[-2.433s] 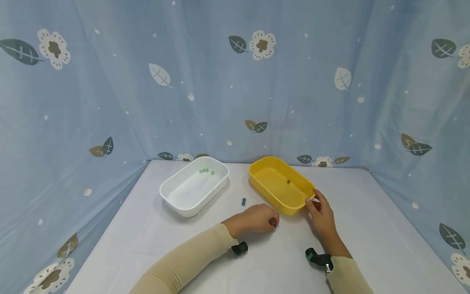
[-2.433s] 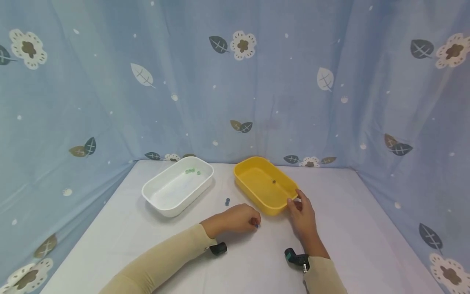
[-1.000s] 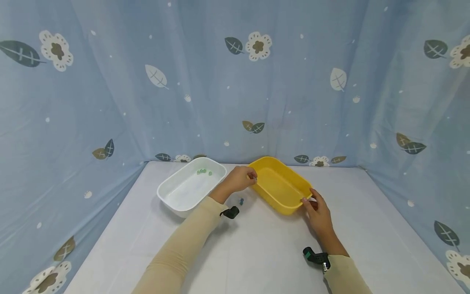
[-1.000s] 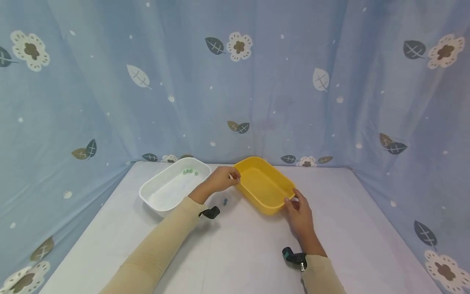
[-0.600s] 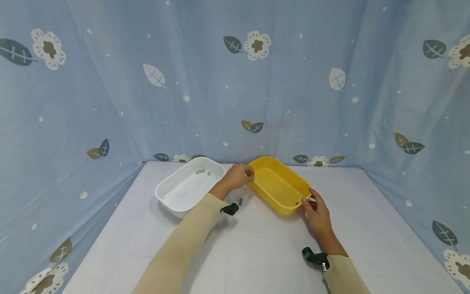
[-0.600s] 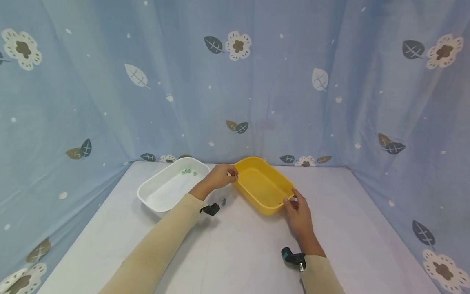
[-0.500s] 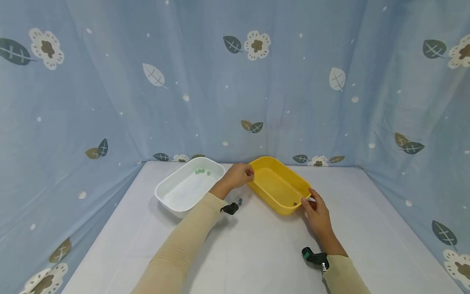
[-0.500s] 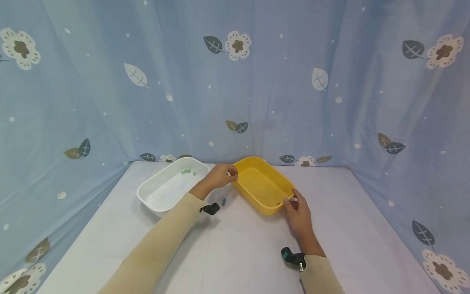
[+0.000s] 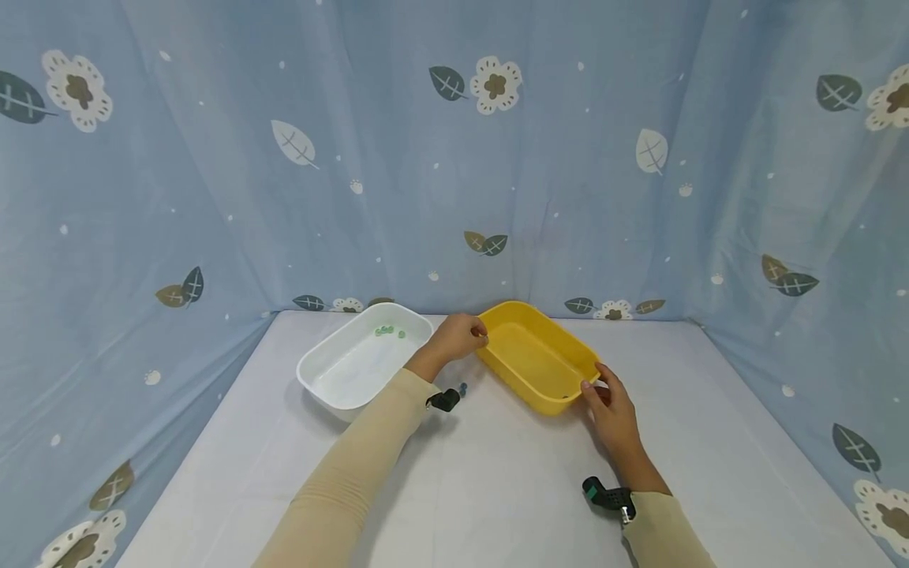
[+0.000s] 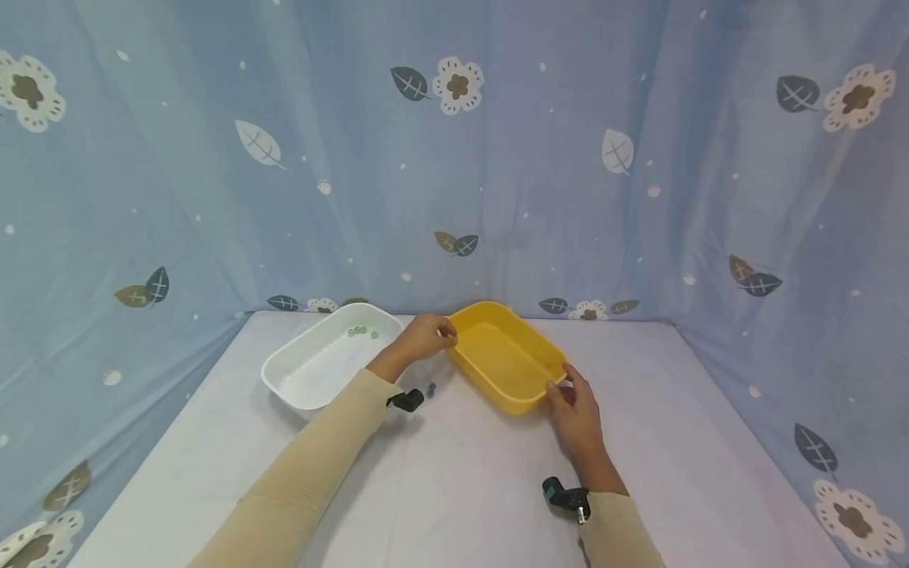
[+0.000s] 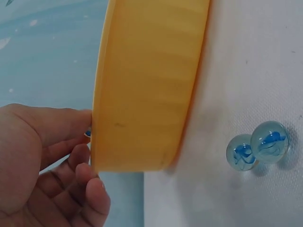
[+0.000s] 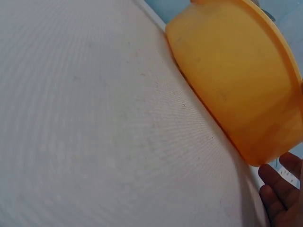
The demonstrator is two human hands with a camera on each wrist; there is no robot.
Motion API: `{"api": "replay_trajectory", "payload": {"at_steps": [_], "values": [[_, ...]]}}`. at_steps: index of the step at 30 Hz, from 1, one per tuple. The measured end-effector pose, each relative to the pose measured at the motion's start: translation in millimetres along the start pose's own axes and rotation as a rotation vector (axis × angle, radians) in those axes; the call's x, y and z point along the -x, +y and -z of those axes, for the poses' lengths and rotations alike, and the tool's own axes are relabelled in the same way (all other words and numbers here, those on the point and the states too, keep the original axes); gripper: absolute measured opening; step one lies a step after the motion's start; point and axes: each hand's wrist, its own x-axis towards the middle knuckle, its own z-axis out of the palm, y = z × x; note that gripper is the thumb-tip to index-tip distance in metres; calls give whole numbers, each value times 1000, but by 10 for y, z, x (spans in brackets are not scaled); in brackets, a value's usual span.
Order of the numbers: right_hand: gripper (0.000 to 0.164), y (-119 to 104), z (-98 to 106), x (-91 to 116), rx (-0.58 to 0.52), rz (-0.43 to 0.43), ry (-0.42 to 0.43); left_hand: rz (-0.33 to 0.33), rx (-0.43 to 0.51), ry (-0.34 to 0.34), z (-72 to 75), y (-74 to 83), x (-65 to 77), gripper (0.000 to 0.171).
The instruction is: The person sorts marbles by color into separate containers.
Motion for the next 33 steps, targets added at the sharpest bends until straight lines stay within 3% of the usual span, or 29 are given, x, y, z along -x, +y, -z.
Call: {"api": "replay_trajectory", "payload": {"at_steps": [5, 14, 22, 33], "values": [[68, -6, -11, 2, 3, -5, -1, 24, 2, -17, 13, 2, 14, 16], [70, -6, -19, 13, 1, 4, -3, -30, -17, -12, 9, -17, 57, 20], [69, -29, -11, 16, 14, 13, -5, -20, -11, -1, 10, -22, 154, 17], [68, -39, 8, 17, 11, 3, -5, 1, 16, -41, 7, -45, 339, 18]]}}
